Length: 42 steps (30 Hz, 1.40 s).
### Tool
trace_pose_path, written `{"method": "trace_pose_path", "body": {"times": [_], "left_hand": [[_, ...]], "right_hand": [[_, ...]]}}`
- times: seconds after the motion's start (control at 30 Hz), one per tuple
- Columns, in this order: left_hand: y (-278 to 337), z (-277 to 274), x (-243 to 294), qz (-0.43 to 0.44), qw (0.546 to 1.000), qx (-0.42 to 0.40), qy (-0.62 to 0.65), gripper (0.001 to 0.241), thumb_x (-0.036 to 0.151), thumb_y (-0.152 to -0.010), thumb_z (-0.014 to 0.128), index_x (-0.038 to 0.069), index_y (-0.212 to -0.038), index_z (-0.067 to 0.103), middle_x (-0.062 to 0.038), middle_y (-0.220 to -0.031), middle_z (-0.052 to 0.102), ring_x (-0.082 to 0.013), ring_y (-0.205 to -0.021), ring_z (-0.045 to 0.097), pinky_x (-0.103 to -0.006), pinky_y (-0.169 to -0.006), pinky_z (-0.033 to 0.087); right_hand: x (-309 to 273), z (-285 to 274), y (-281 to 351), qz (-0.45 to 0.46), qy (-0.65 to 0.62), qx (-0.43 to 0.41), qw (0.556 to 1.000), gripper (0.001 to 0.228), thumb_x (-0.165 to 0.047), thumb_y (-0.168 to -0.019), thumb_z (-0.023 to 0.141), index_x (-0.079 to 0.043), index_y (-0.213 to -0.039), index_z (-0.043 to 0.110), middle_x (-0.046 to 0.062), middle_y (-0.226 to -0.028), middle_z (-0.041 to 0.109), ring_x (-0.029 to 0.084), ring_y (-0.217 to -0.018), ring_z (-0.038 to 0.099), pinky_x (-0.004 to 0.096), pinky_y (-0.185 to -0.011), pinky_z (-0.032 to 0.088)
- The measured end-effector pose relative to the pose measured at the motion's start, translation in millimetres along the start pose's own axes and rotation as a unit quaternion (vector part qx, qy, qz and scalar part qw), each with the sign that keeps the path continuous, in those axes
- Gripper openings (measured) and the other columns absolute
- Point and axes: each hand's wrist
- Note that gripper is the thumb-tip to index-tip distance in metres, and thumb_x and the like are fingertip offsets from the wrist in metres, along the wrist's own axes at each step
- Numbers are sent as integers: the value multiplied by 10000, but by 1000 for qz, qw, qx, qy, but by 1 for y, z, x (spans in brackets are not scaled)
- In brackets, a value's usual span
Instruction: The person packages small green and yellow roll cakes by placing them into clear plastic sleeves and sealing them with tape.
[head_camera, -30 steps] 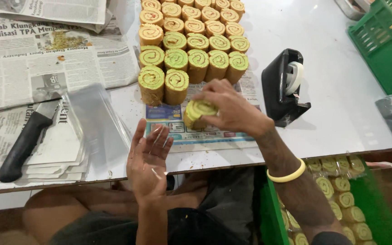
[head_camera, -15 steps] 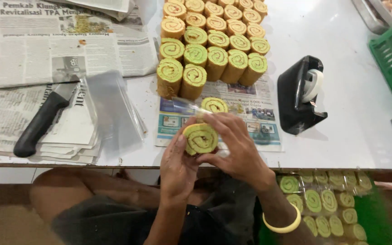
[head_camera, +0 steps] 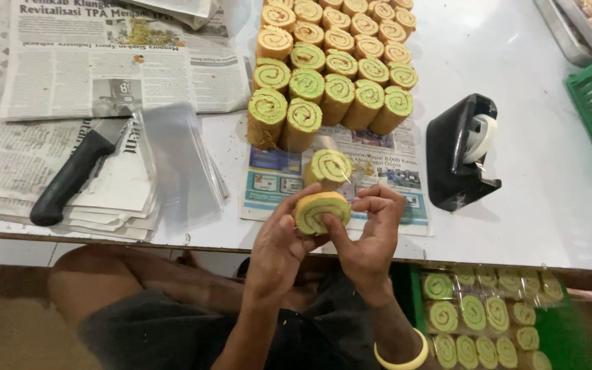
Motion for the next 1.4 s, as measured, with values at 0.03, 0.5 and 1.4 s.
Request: {"method": "trace_pose_path", "body": {"times": [0.03, 0.5, 1.4], "left_hand": [[-1, -1, 1, 18, 998, -20, -57, 581, 84, -941, 604, -68, -1488, 480, -318, -1243, 663, -367, -1033, 721, -555, -896, 628], [5, -6, 12, 42, 986, -107, -125, 913, -92, -821, 773, -52, -1595, 292, -231, -1162, 691, -203, -955, 714, -424, -876, 651], [2, -5, 44, 67, 975, 73, -199, 555, -40, -938, 476, -48, -1487, 393, -226, -1509, 510, -318, -1090, 642, -409, -848, 596]], "right_hand": [[3, 5, 5, 48, -43, 14, 998, 508, -197, -828, 880, -31, -1127, 504, 133, -1221, 503, 235, -1096, 593, 379, -985, 515], [-34, -13, -12, -161, 53, -105, 980, 297, -199, -882, 742, -83, -1152, 785, 56, -1092, 799, 393, -1222, 624, 462, -1097, 452], [92, -203, -39, 362, 52, 179, 913, 339, -335, -985, 649, -23, -1119, 649, 91, -1006, 654, 186, -924, 633, 313, -834, 587]]}}
Point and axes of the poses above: each hand's wrist, its own y-axis away from the middle knuckle, its own z-axis out of the palm, x = y × z
